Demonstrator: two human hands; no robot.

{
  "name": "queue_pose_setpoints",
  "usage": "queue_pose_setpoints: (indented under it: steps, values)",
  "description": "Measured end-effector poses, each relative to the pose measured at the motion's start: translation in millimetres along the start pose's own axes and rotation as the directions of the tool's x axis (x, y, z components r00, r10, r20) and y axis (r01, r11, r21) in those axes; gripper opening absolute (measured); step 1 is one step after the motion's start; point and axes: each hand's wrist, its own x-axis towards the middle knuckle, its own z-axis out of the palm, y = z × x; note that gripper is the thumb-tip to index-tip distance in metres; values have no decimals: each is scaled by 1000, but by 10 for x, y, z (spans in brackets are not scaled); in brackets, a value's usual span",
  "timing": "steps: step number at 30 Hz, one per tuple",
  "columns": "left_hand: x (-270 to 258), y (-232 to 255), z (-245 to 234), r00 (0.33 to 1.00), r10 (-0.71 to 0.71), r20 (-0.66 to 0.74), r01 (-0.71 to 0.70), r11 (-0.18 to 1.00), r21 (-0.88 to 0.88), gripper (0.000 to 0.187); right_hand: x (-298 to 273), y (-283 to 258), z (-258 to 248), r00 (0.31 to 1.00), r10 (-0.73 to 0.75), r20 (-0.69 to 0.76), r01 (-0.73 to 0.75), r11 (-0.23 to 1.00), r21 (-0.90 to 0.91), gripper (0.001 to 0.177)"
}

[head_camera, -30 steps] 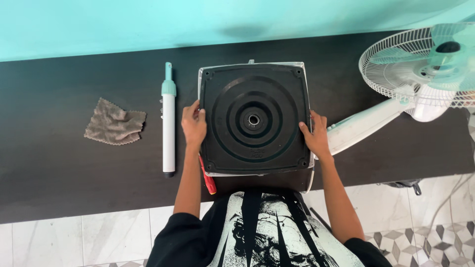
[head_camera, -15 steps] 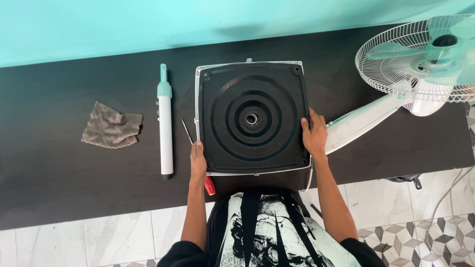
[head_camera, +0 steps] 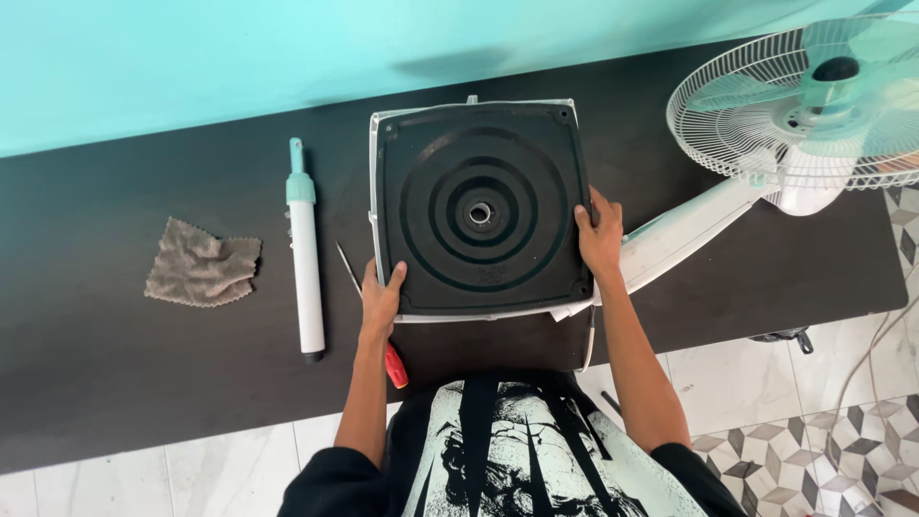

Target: The person assembles a pedestal fan by attaching the fan blades to the motor hub, securing them with a cap, and then attaching the base to the fan stand using a screwdriver. The person handles the fan blades, cap, base, and screwdriver throughout the process.

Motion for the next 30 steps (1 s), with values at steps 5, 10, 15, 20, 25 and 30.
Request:
queue_pose_setpoints:
  steps: [5, 10, 15, 20, 25, 30]
  values:
    - [231, 165, 132, 996, -43, 73, 49, 995, -81, 64, 285, 144, 0, 1000, -27, -8, 27, 1000, -8, 43]
    - [378, 233, 173, 991, -88, 98, 96, 992, -78, 64, 425, 149, 4, 997, -24, 76, 21, 999, 35, 47]
    - [390, 103, 165, 977, -150, 149, 165, 982, -95, 70, 299, -44, -20, 993, 50, 105, -38, 992, -118, 45]
    - [360, 26, 115, 981, -32, 189, 38, 999, -31, 73, 322, -278, -82, 985, 95, 147, -71, 985, -160, 51]
    - [286, 220, 160, 956, 270, 113, -292, 903, 315, 80, 364, -348, -130, 974, 124, 190, -87, 978, -192, 55]
    - [206, 453, 332, 950, 305, -69, -236, 843, 483, 58, 351, -193, -91, 988, 52, 145, -28, 986, -165, 52]
